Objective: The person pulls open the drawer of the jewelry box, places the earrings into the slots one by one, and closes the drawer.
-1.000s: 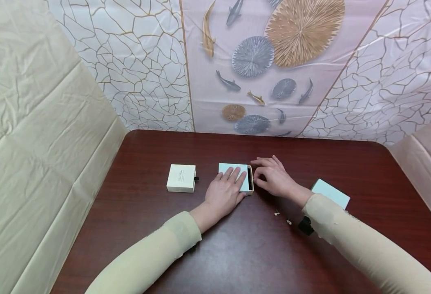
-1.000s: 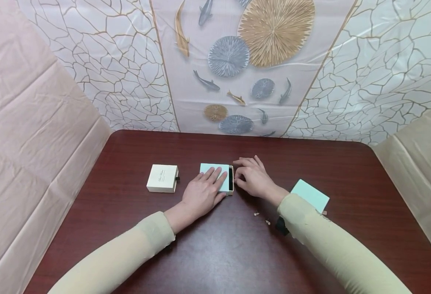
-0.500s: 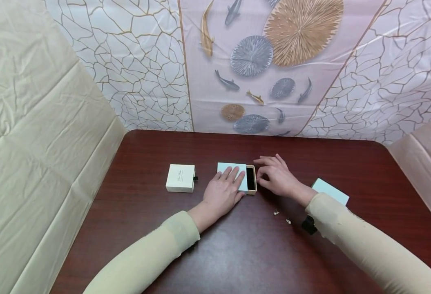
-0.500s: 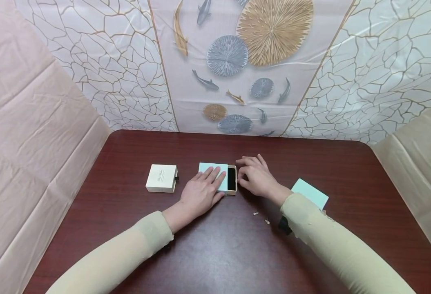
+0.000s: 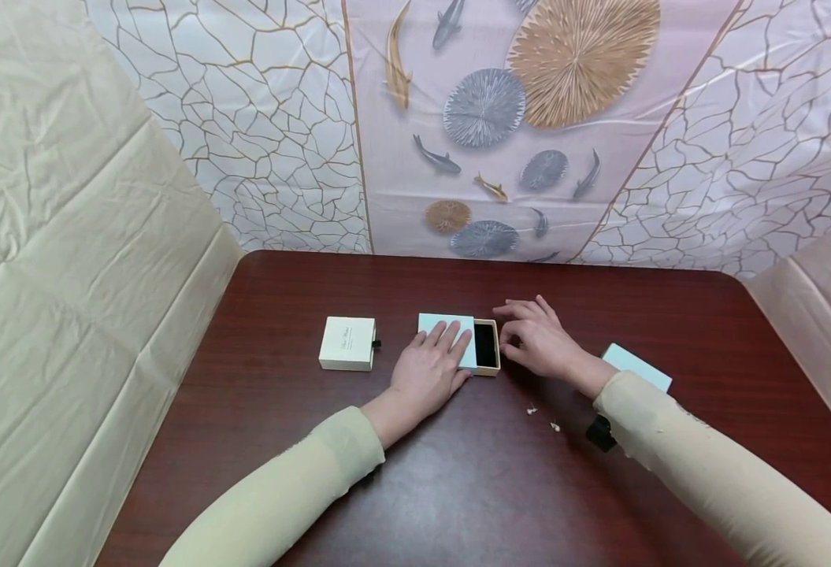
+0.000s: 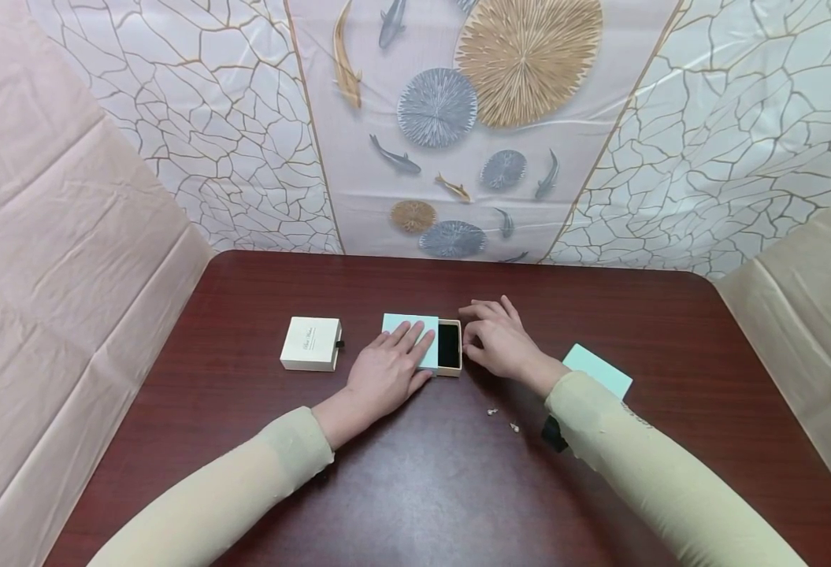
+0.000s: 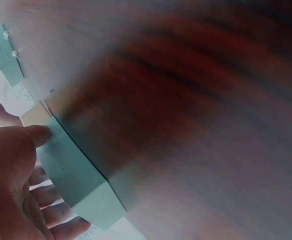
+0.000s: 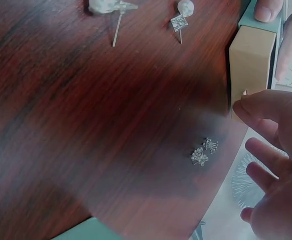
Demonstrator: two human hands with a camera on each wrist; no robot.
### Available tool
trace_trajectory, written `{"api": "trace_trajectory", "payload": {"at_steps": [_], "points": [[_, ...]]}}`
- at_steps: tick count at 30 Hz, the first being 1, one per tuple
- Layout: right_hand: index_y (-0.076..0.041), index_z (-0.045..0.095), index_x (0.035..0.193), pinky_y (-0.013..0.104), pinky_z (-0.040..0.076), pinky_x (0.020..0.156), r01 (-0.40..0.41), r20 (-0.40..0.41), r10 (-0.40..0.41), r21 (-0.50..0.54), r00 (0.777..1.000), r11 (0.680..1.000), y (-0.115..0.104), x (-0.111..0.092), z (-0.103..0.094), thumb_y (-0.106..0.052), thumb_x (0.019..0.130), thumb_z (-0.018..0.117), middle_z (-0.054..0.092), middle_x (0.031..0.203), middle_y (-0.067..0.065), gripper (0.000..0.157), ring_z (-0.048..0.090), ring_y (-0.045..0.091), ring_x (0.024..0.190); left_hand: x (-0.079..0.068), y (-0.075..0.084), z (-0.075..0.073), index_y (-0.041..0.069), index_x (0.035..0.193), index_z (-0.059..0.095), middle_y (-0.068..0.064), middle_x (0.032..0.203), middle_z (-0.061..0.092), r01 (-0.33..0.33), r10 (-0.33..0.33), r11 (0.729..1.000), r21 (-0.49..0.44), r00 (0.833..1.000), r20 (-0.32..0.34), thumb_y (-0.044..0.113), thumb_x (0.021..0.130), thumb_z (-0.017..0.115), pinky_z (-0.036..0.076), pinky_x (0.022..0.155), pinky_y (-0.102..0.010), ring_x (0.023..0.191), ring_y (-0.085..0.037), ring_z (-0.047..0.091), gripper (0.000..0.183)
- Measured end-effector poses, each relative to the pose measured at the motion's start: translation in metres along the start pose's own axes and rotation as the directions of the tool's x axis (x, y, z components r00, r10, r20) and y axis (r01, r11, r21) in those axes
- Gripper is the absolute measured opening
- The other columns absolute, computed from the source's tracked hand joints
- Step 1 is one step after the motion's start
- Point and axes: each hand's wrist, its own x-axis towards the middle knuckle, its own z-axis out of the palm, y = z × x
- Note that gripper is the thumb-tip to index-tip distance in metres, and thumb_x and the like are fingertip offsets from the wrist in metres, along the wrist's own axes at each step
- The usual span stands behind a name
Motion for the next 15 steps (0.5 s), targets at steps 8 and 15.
{"api": "trace_trajectory", "payload": {"at_steps": [8,15], "points": [[-0.019,0.069,0.074,0.075,0.02,0.122,0.002,0.007,-0.002,-0.004,1.0,1.0,0.0,-0.001,-0.002,-0.004,0.091,0.078,0.064,0.143,0.02,0.024,0.047,0.046,0.145,0.0,0.0,-0.001,0.02,0.163,0.048,-0.004,0.165,0.049,0.004,-0.004,1.0,-0.007,1.0,0.003,0.055,0.109,0.053,0.048,0.116,-0.039,0.15,-0.021,0.049,0.064],[-0.018,0.072,0.08,0.075,0.019,0.122,-0.007,0.033,0.008,-0.012,0.999,1.0,0.001,-0.001,-0.01,-0.01,0.092,0.081,0.064,0.144,0.021,0.016,0.045,0.046,0.147,0.001,0.001,0.0,0.021,0.164,0.047,-0.004,0.166,0.048,0.002,-0.002,1.0,-0.002,1.0,0.011,0.055,0.11,0.053,0.048,0.116,-0.038,0.151,-0.021,0.049,0.064]]}}
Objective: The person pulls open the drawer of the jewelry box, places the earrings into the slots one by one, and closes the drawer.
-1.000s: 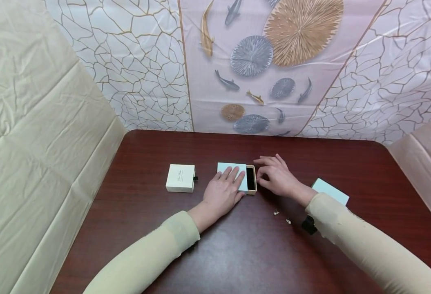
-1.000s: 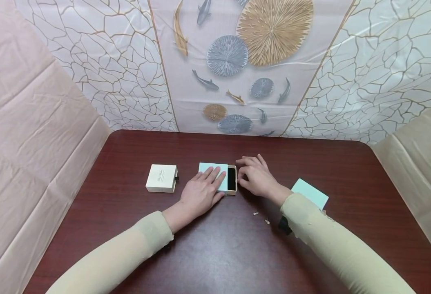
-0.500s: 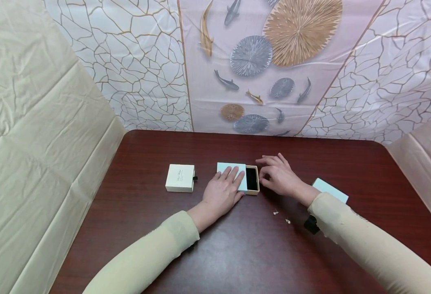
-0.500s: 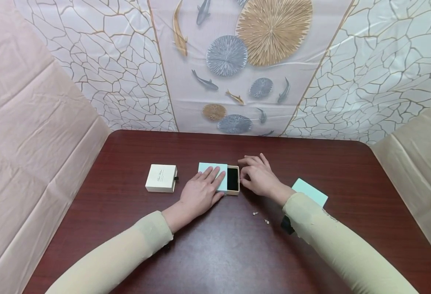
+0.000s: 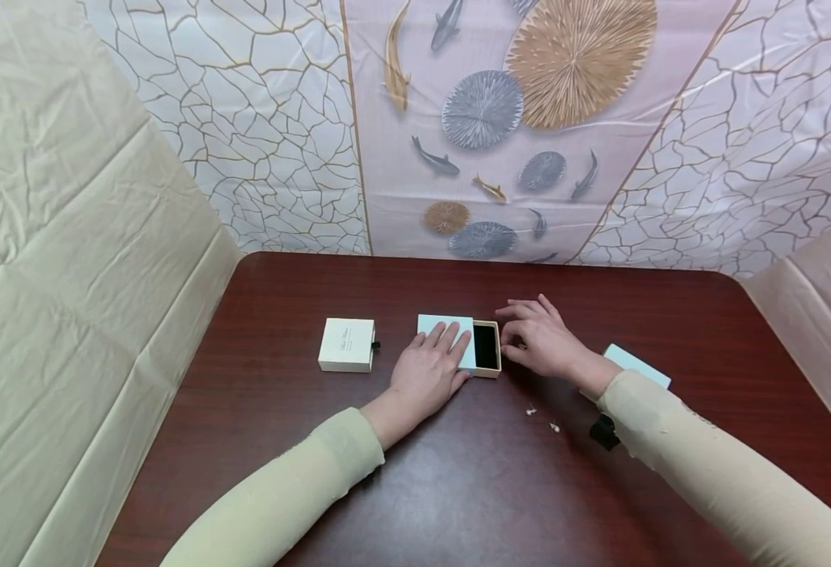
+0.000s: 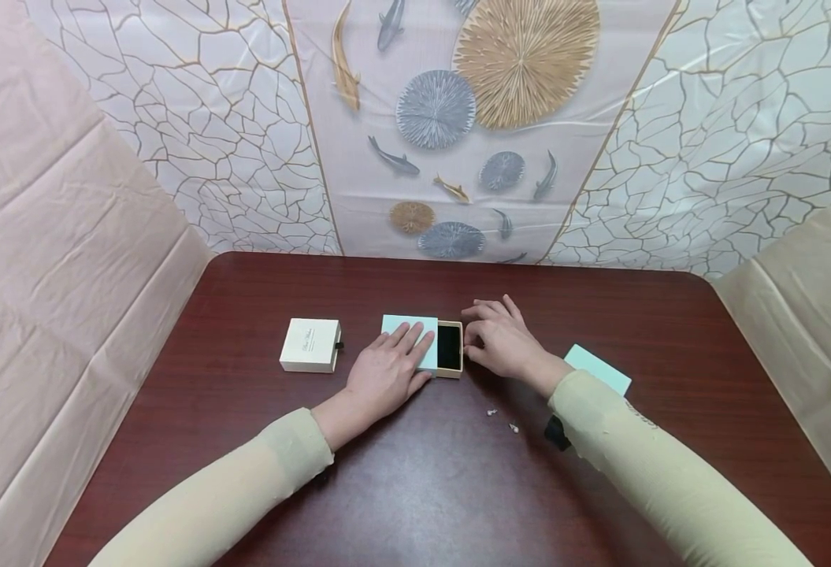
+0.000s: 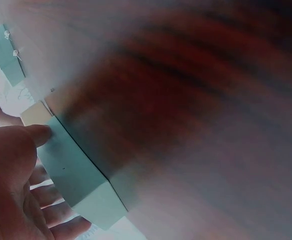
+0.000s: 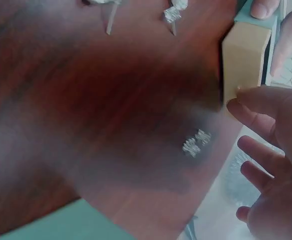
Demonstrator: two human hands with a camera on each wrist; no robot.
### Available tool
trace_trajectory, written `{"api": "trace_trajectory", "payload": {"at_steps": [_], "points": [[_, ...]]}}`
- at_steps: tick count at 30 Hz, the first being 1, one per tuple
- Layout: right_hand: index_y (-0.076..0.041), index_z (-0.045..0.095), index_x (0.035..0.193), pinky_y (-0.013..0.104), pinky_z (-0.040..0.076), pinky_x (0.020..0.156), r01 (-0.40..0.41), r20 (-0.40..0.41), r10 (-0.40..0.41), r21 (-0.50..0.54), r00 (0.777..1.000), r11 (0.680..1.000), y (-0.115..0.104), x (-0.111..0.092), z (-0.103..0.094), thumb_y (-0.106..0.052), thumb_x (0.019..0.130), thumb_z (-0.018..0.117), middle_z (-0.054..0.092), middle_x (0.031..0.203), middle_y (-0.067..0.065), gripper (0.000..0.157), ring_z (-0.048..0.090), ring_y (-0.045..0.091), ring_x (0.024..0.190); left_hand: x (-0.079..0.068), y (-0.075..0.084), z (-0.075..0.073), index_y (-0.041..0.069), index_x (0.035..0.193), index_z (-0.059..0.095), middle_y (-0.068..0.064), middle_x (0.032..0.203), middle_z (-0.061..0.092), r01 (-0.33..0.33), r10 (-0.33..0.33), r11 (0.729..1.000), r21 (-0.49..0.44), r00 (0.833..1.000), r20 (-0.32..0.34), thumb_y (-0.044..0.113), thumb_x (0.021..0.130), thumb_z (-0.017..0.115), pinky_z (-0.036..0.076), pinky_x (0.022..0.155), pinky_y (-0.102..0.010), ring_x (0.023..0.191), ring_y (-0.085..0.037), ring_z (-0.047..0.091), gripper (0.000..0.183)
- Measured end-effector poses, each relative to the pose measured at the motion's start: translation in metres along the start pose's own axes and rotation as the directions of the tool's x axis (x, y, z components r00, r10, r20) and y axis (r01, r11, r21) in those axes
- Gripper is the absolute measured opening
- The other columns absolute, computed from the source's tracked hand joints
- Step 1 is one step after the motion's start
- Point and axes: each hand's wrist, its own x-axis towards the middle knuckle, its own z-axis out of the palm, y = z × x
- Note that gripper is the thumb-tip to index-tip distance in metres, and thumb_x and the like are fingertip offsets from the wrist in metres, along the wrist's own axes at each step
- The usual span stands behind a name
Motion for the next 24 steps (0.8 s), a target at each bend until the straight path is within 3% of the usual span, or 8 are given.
{"api": "trace_trajectory", "payload": {"at_steps": [5,12,24], "points": [[-0.013,0.078,0.092,0.074,0.017,0.124,0.003,-0.011,-0.003,0.0,1.0,1.0,0.003,0.002,-0.017,-0.01,0.091,0.081,0.064,0.144,0.022,0.005,0.044,0.047,0.147,-0.001,-0.001,0.001,0.021,0.162,0.05,-0.004,0.164,0.05,-0.002,0.002,1.0,0.003,1.0,-0.028,0.055,0.108,0.055,0.05,0.114,-0.038,0.149,-0.021,0.051,0.064],[-0.01,0.081,0.101,0.075,0.019,0.122,0.035,-0.034,-0.037,-0.05,0.999,0.998,0.008,0.001,-0.032,-0.009,0.091,0.082,0.066,0.141,0.022,0.01,0.046,0.048,0.145,-0.001,-0.001,0.001,0.02,0.161,0.052,-0.004,0.163,0.052,-0.002,0.003,1.0,0.011,0.998,-0.055,0.055,0.108,0.057,0.05,0.114,-0.038,0.148,-0.021,0.052,0.063],[-0.011,0.082,0.093,0.074,0.024,0.121,0.062,0.002,-0.062,-0.158,0.998,0.985,0.018,-0.009,-0.014,-0.01,0.087,0.085,0.07,0.134,0.019,0.007,0.053,0.045,0.14,0.0,0.0,0.002,0.02,0.162,0.051,-0.004,0.164,0.051,-0.004,0.005,1.0,0.005,0.999,-0.041,0.054,0.108,0.056,0.05,0.114,-0.039,0.149,-0.021,0.051,0.063]]}}
